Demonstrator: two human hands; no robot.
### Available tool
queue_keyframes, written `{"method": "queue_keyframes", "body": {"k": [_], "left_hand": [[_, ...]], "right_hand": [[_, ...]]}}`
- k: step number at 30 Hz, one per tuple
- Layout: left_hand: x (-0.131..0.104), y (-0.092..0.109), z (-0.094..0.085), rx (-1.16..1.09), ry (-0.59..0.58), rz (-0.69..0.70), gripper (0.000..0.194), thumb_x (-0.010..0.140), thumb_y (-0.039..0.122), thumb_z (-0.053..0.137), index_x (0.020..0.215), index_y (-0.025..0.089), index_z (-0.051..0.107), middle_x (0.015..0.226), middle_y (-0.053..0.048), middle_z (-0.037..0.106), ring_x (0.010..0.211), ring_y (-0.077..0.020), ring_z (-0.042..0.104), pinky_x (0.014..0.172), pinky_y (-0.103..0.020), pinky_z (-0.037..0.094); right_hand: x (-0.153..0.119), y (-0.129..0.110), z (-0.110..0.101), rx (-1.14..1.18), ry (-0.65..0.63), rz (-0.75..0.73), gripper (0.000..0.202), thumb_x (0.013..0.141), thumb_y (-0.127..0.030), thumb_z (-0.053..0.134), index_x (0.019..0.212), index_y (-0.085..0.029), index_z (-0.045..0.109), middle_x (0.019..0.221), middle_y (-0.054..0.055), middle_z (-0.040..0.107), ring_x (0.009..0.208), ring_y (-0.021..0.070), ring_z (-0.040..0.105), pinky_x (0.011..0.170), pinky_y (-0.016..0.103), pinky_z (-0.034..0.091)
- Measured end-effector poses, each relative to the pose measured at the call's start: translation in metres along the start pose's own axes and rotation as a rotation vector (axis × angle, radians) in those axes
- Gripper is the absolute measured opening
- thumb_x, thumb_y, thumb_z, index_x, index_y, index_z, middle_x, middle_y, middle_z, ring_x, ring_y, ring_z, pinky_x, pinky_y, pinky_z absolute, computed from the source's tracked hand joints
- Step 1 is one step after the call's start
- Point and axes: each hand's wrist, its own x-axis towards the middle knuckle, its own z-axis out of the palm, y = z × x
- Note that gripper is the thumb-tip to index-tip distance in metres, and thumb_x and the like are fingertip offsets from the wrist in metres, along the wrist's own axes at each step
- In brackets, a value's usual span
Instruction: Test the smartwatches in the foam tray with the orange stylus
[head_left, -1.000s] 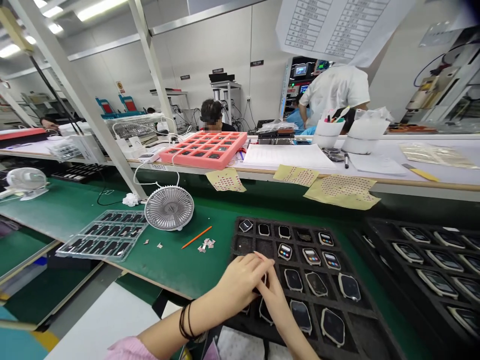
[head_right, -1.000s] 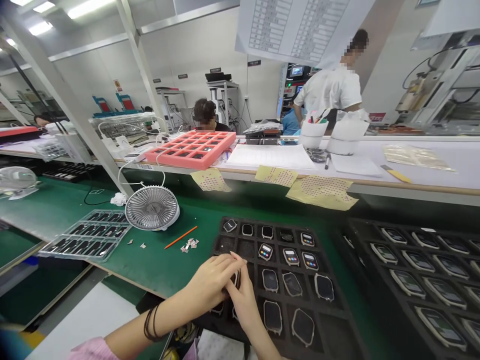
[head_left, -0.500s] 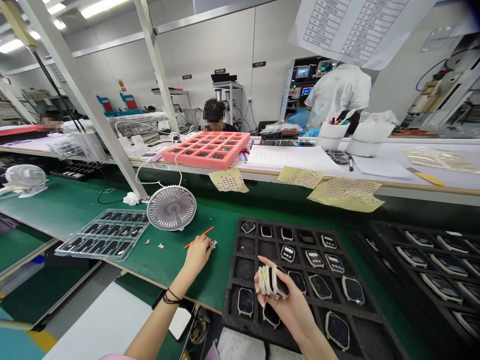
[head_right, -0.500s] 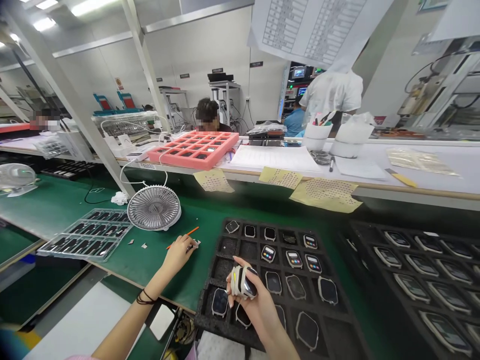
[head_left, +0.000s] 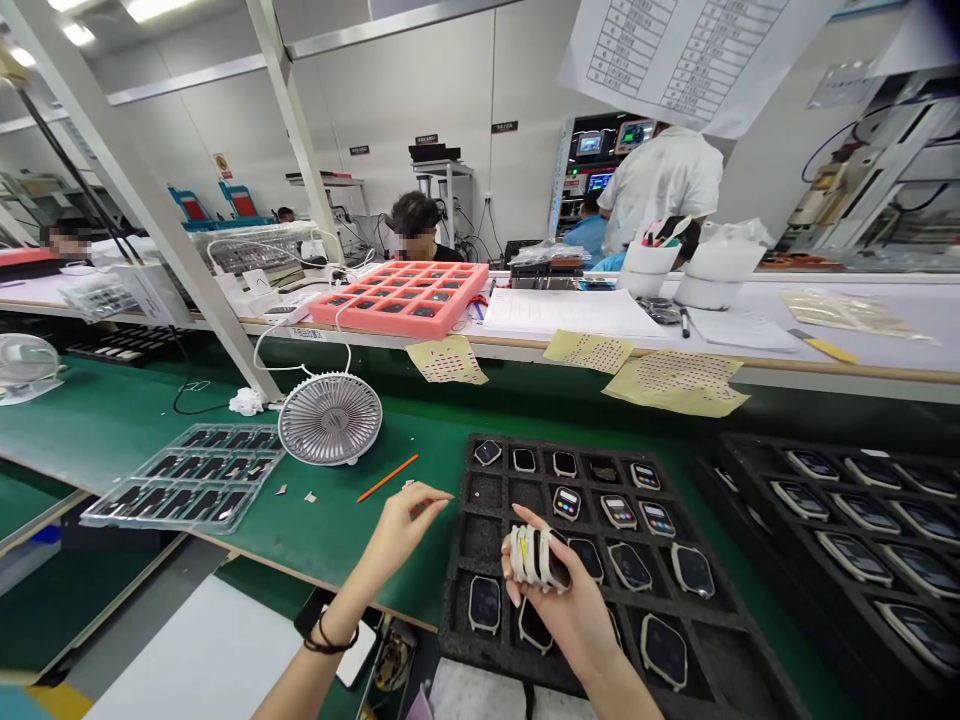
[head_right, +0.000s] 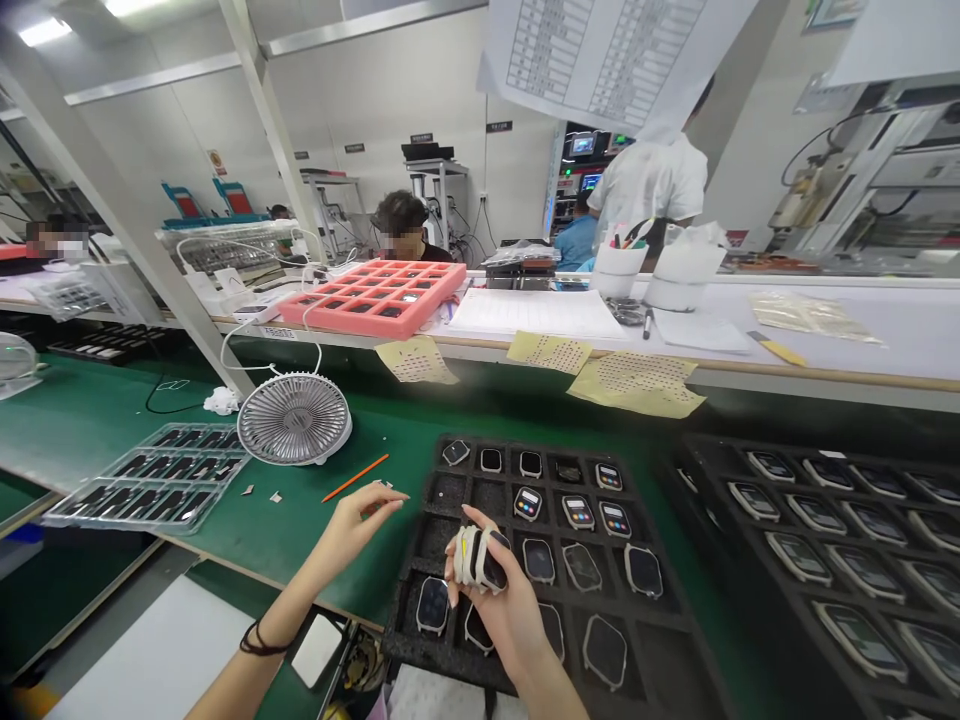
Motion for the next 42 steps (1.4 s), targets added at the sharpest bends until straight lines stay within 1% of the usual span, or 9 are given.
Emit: {"method": "queue_keyframes", "body": {"k": [4,8,17,21,26,30,34,39,42], "left_hand": [[-0.015,0.047,0.014,-0.471,-0.091,-0.042,0.028,0.081,0.035,0.061,0.100,0.017,0.070,0.075,-0.004,0.063,0.065,-0.0135,0.056,0.060,-0.025,0.045],[-0.019,0.062,0.033,-0.722,-0.053,-0.246,0.027,0.063,0.035,0.077,0.075,0.013,0.068,0.057,0.000,0.059,0.049,-0.0090,0.048,0.050,-0.021,0.041],[-0.021,0.064,0.058,-0.650,0.122,-0.097,0.018,0.074,0.034,0.070,0.078,0.017,0.076,0.066,-0.004,0.062,0.062,-0.0152,0.056,0.057,-0.025,0.045],[-0.022,0.069,0.064,-0.676,0.159,-0.127,0.019,0.074,0.036,0.071,0.076,0.018,0.076,0.063,-0.002,0.058,0.059,-0.0134,0.053,0.054,-0.024,0.044],[-0.019,0.071,0.077,-1.169,-0.045,-0.379,0.036,0.062,0.046,0.079,0.076,0.014,0.072,0.055,0.005,0.047,0.039,-0.0053,0.039,0.037,-0.019,0.031],[-0.025,0.072,0.084,-1.529,-0.230,-0.588,0.041,0.060,0.046,0.081,0.080,0.014,0.066,0.055,0.005,0.050,0.047,-0.0057,0.044,0.049,-0.018,0.038],[-0.031,0.074,0.082,-1.671,-0.412,-0.763,0.031,0.066,0.038,0.077,0.078,0.015,0.061,0.065,0.000,0.058,0.064,-0.0130,0.058,0.062,-0.024,0.045],[-0.033,0.071,0.079,-1.674,-0.387,-0.720,0.035,0.060,0.035,0.082,0.082,0.017,0.063,0.048,0.008,0.040,0.048,-0.0080,0.048,0.050,-0.018,0.038],[-0.027,0.062,0.074,-1.478,-0.397,-0.599,0.047,0.064,0.045,0.078,0.100,0.019,0.063,0.051,0.008,0.039,0.044,-0.0070,0.043,0.044,-0.018,0.035]], "right_hand": [[-0.001,0.004,0.005,0.007,0.034,-0.081,0.047,0.085,-0.040,0.052,0.129,-0.023,0.050,0.088,0.008,0.066,0.068,0.0218,0.057,0.056,0.034,0.044],[-0.004,0.007,0.007,-0.058,0.067,-0.171,0.053,0.084,-0.041,0.053,0.134,-0.026,0.043,0.094,0.008,0.066,0.067,0.0216,0.058,0.061,0.038,0.047],[-0.007,0.018,-0.002,-0.260,0.135,-0.303,0.048,0.081,-0.043,0.060,0.126,-0.031,0.049,0.107,0.004,0.062,0.079,0.0215,0.060,0.069,0.035,0.049],[-0.006,0.028,-0.013,-0.404,0.187,-0.386,0.055,0.079,-0.043,0.063,0.130,-0.032,0.045,0.122,0.004,0.056,0.100,0.0241,0.056,0.082,0.035,0.047],[-0.006,0.029,-0.012,-0.295,0.170,-0.365,0.061,0.078,-0.048,0.061,0.134,-0.035,0.040,0.122,0.005,0.057,0.103,0.0253,0.057,0.084,0.037,0.047],[-0.006,0.026,-0.008,-0.227,0.147,-0.335,0.068,0.075,-0.047,0.063,0.137,-0.036,0.037,0.114,0.005,0.061,0.096,0.0241,0.057,0.080,0.037,0.048],[-0.008,0.028,-0.008,-0.210,0.119,-0.296,0.071,0.074,-0.047,0.063,0.138,-0.033,0.037,0.105,0.006,0.063,0.087,0.0243,0.058,0.075,0.038,0.050],[-0.011,0.034,-0.003,-0.131,0.112,-0.248,0.072,0.074,-0.048,0.064,0.139,-0.036,0.035,0.097,0.004,0.065,0.084,0.0240,0.060,0.075,0.039,0.050],[-0.009,0.032,0.007,-0.060,0.101,-0.211,0.072,0.077,-0.046,0.063,0.141,-0.039,0.030,0.093,0.003,0.065,0.075,0.0217,0.059,0.065,0.037,0.051]]}}
